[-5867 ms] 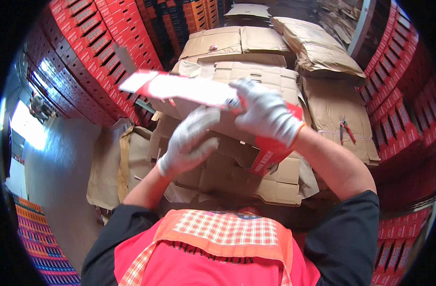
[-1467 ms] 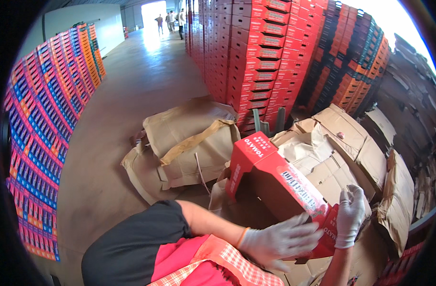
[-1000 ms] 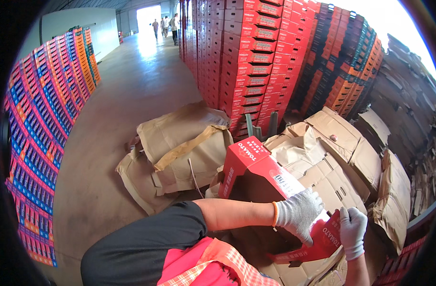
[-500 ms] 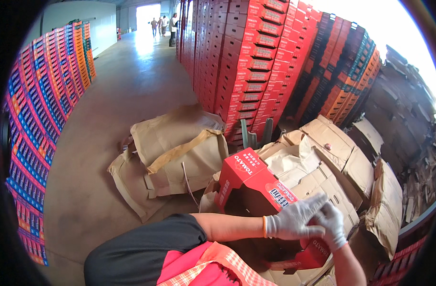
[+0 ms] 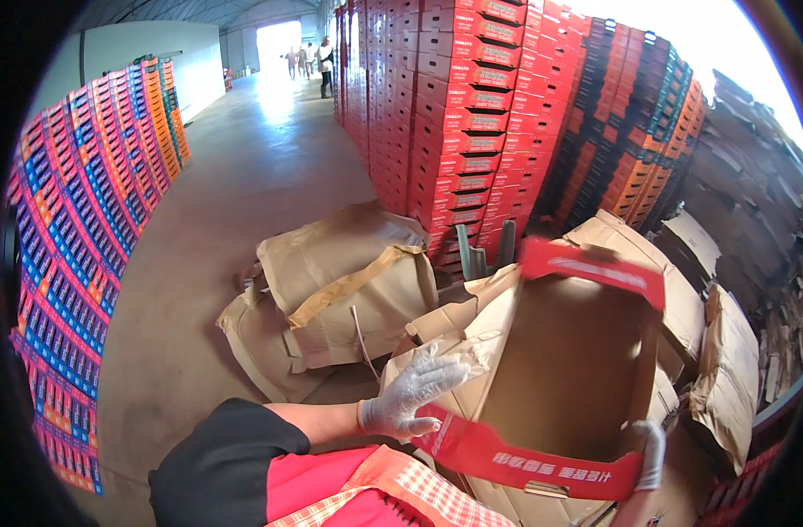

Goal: The person assembles flat cardboard boxes into three-dimensional containers. They fold the flaps and tuck the tabs into slots to form the box structure. The person handles multiple boxes one at a time and places the finished boxes into a stack.

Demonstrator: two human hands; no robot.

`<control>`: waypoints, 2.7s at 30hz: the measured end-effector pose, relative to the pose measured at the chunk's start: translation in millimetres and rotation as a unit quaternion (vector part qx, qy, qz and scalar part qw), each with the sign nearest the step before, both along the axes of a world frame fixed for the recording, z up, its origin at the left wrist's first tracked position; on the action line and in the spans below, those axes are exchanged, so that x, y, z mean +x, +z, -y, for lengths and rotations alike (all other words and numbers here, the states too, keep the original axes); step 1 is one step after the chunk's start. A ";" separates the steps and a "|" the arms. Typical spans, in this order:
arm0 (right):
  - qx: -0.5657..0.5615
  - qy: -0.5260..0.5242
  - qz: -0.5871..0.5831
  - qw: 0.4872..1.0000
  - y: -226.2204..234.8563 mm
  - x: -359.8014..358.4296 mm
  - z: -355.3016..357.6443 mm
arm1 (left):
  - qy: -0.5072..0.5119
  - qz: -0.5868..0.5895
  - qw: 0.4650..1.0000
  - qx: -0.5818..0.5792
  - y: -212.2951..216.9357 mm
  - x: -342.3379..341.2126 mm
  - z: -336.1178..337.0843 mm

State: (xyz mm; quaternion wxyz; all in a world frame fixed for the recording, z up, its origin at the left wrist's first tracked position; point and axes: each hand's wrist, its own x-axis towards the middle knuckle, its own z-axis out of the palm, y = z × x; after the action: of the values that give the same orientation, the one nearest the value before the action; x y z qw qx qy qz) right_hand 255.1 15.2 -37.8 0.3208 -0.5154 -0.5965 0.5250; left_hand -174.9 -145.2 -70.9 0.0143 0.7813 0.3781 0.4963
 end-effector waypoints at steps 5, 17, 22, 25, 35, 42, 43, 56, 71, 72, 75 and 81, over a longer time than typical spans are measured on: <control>0.283 0.069 0.087 0.953 -112.6 -8.2 41.7 | -0.190 -0.133 0.972 -0.049 16.4 77.5 -41.6; 0.334 -0.094 0.044 0.937 41.0 -44.1 121.7 | -0.237 0.079 0.968 0.028 6.7 217.7 -60.7; 0.232 0.005 0.260 0.937 59.2 -46.5 105.9 | -0.109 0.083 0.988 -0.076 8.8 216.6 -47.4; 0.110 0.006 0.171 0.979 65.3 -50.0 91.9 | -0.188 0.154 0.919 -0.311 17.7 205.7 -40.4; 0.128 0.000 0.161 0.979 55.3 -61.2 73.4 | -0.285 0.283 0.869 -0.289 -17.3 218.7 -50.1; 0.383 0.241 0.468 0.759 56.4 -122.4 47.2 | -0.343 0.170 0.899 -0.212 -38.6 223.2 -59.3; 0.370 0.261 0.456 0.766 58.0 -138.9 44.4 | -0.385 0.214 0.840 -0.316 -38.9 216.4 -59.5; 0.191 0.196 0.261 0.926 -10.2 -208.3 59.1 | 0.031 -0.041 0.932 -0.359 -109.3 -67.1 -38.9; 0.236 -0.211 0.475 0.821 5.9 -84.9 290.6 | -0.238 0.197 0.864 -0.397 -140.6 79.5 -20.0; 0.213 -0.254 0.492 0.805 15.7 -75.9 318.3 | -0.320 0.152 0.853 -0.383 -139.3 107.1 -2.4; 0.144 -0.338 0.541 0.756 35.5 -50.9 410.2 | -0.579 -0.073 0.745 -0.322 -124.2 207.9 54.9; -0.015 -0.472 0.545 0.693 8.0 -26.8 572.4 | -0.827 -0.323 0.454 -0.081 -128.8 364.2 225.7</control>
State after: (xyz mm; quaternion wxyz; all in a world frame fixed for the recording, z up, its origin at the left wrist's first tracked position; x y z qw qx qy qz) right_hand 228.2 -557.1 -29.8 0.1377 -0.9295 -0.3369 -0.0598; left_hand 189.3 -370.9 -199.7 0.3579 0.8260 -0.4299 -0.0694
